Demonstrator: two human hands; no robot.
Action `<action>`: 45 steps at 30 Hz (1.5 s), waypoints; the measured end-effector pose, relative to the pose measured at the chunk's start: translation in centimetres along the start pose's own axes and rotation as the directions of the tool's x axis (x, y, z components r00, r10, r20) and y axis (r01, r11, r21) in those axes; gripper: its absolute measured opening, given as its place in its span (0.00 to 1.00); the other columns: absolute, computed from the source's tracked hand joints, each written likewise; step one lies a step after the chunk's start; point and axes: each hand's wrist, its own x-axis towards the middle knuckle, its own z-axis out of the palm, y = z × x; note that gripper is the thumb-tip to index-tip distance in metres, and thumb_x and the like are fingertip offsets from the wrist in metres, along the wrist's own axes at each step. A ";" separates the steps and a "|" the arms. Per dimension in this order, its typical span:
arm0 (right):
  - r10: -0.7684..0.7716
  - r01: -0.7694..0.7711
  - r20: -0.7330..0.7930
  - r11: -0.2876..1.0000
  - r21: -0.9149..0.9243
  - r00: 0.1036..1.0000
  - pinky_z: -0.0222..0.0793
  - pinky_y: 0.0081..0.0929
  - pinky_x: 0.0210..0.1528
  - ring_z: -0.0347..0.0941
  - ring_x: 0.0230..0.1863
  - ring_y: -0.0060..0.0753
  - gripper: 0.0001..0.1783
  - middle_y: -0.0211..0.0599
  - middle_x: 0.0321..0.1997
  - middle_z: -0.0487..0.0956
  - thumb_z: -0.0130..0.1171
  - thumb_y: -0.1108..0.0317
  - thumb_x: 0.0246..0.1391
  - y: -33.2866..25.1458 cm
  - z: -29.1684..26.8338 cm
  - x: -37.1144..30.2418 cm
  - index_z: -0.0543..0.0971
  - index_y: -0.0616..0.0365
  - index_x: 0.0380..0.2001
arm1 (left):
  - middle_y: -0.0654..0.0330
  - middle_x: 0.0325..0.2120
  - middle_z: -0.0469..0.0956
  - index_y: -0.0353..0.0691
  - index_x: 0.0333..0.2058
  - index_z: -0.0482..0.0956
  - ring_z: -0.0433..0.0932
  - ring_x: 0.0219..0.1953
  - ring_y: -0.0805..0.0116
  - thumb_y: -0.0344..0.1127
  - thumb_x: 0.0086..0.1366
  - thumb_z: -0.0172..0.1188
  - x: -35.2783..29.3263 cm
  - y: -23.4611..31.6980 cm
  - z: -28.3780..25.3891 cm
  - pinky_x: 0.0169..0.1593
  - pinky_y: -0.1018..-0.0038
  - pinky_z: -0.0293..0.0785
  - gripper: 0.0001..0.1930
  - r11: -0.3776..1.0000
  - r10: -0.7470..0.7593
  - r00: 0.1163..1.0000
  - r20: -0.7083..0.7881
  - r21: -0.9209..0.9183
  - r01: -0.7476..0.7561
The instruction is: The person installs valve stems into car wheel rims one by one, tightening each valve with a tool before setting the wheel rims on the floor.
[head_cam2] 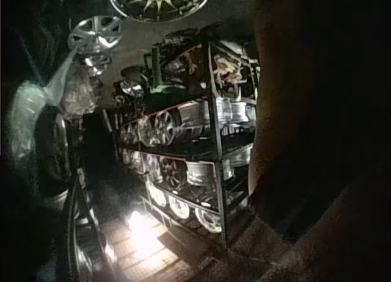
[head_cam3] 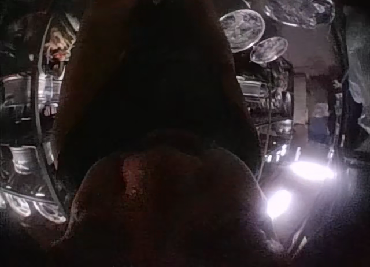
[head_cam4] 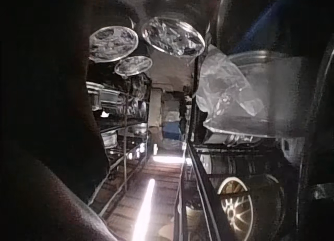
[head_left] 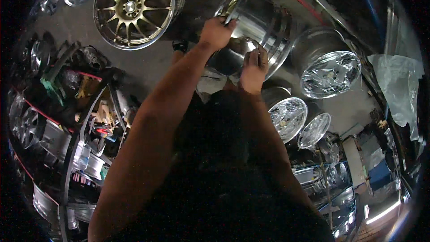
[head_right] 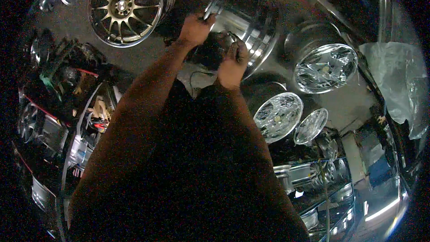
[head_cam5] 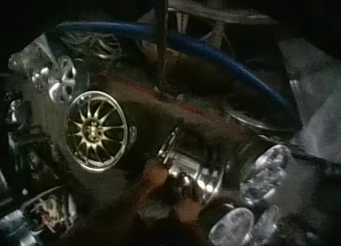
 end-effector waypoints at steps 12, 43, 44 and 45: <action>-0.029 0.347 0.554 0.806 -0.480 0.832 0.73 0.29 0.43 0.80 0.41 0.39 0.14 0.47 0.41 0.81 0.56 0.69 0.58 -3.9 -5.8 7.9 0.80 0.51 0.47 | 0.40 0.31 0.79 0.33 0.34 0.81 0.79 0.38 0.41 0.51 0.60 0.58 0.8 -0.2 0.2 0.42 0.58 0.75 0.22 0.990 0.118 0.993 -0.009 0.072 -0.117; -0.380 0.488 0.337 0.435 -0.757 0.862 0.57 0.41 0.62 0.70 0.53 0.43 0.16 0.41 0.47 0.78 0.48 0.75 0.55 4.3 2.0 -0.5 0.75 0.61 0.47 | 0.45 0.28 0.81 0.40 0.37 0.82 0.80 0.34 0.46 0.50 0.63 0.58 0.8 -0.9 1.0 0.39 0.59 0.76 0.18 0.996 0.066 0.995 -0.068 0.068 -0.062; -0.465 0.518 0.328 0.371 -0.771 0.822 0.59 0.41 0.61 0.70 0.51 0.45 0.14 0.42 0.46 0.78 0.49 0.75 0.55 3.9 1.8 -0.2 0.75 0.61 0.45 | 0.46 0.28 0.80 0.40 0.36 0.82 0.80 0.33 0.46 0.50 0.63 0.58 0.9 -1.0 1.1 0.38 0.59 0.76 0.18 0.998 0.053 0.997 -0.050 0.042 -0.051; -0.596 0.579 0.354 0.237 -0.780 0.721 0.60 0.40 0.60 0.71 0.49 0.46 0.12 0.43 0.46 0.78 0.50 0.76 0.55 3.3 1.6 0.2 0.75 0.61 0.43 | 0.46 0.27 0.80 0.39 0.36 0.81 0.80 0.32 0.46 0.50 0.63 0.58 1.0 -1.0 1.0 0.37 0.60 0.76 0.18 0.999 0.032 0.999 -0.012 0.018 -0.032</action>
